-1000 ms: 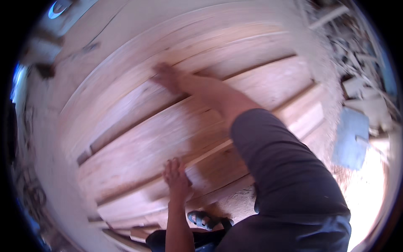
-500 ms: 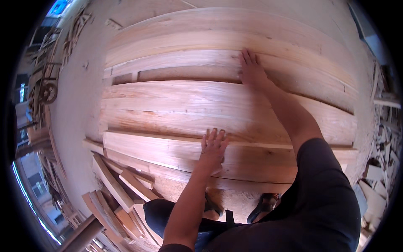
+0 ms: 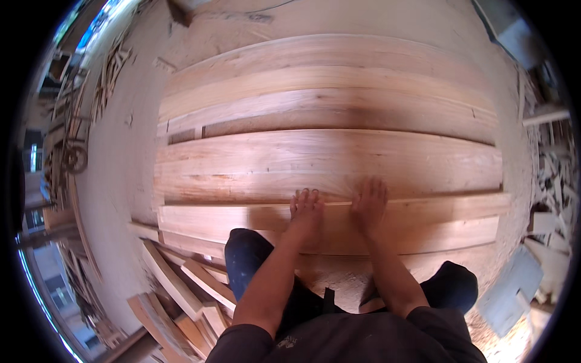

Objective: The person arranges wooden planks on the ground, walks to a machine and picks up a curved wooden piece, then returns to measure the planks with a tape measure and mark one with a pencil.

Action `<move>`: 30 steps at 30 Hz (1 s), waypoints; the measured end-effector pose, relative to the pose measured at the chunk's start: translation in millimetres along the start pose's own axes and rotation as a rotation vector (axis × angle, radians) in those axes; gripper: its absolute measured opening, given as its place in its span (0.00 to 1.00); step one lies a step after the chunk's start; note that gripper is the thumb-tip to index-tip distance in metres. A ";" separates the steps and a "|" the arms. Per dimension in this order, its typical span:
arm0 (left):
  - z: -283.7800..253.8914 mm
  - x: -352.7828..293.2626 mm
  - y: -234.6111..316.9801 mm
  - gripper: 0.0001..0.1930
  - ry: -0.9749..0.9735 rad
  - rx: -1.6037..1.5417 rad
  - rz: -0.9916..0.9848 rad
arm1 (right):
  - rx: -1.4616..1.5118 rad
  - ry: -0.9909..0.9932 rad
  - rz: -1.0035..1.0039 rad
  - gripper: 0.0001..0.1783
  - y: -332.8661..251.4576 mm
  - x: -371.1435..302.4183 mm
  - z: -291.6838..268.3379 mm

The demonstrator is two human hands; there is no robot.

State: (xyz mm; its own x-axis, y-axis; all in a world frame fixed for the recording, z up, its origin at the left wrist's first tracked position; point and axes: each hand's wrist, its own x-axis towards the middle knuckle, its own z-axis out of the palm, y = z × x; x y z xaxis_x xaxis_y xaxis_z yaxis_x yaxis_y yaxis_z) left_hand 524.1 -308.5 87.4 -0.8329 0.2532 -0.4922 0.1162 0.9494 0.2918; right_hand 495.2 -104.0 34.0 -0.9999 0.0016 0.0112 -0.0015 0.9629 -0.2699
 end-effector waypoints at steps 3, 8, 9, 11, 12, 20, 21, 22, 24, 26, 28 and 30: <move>-24.6 31.5 6.9 0.32 -0.037 -0.342 0.020 | -0.022 0.040 -0.066 0.33 12.6 -0.9 -0.2; -70.2 125.5 -42.1 0.10 0.362 -1.479 -0.209 | 0.076 0.035 0.045 0.25 17.0 1.6 -6.9; -78.5 149.5 -67.8 0.12 0.480 -1.832 -0.258 | 0.090 0.041 0.051 0.24 14.7 3.4 -5.0; -80.6 209.6 -162.0 0.15 0.413 -2.006 -0.161 | 0.090 0.034 0.041 0.20 2.8 9.0 -14.0; -89.1 238.8 -172.0 0.18 0.439 -2.094 -0.316 | 0.065 0.026 0.065 0.18 5.9 7.2 -18.0; -106.0 347.5 -343.8 0.13 0.415 -1.835 -0.475 | 0.129 -0.020 0.082 0.20 2.9 8.3 -42.4; -91.5 359.2 -313.8 0.12 0.389 -1.770 -0.571 | 0.097 -0.003 0.130 0.20 9.3 -1.1 -35.1; -78.5 358.6 -286.0 0.11 0.380 -1.698 -0.664 | 0.082 -0.019 0.158 0.20 13.9 -7.1 -33.8; -84.1 349.6 -268.3 0.10 0.508 -1.650 -0.736 | 0.102 -0.034 0.149 0.19 11.0 -5.8 -33.7; -94.5 342.0 -281.1 0.09 0.463 -1.659 -0.735 | 0.126 -0.033 0.132 0.23 8.2 -4.6 -33.1; -107.5 333.5 -298.8 0.09 0.487 -1.537 -0.761 | 0.145 -0.026 0.127 0.26 6.4 -2.8 -31.8; -116.0 317.9 -304.4 0.12 0.611 -1.204 -0.783 | 0.156 -0.006 0.143 0.26 5.4 -1.3 -31.7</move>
State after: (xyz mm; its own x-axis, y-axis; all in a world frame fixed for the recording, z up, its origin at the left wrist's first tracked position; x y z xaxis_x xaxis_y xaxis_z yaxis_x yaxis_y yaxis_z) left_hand 161.1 -538.5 -62.8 -0.5968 -0.6099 -0.5214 -0.6722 0.0252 0.7400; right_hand 496.8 -90.2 63.0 -0.9901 0.1333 -0.0438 0.1394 0.8994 -0.4143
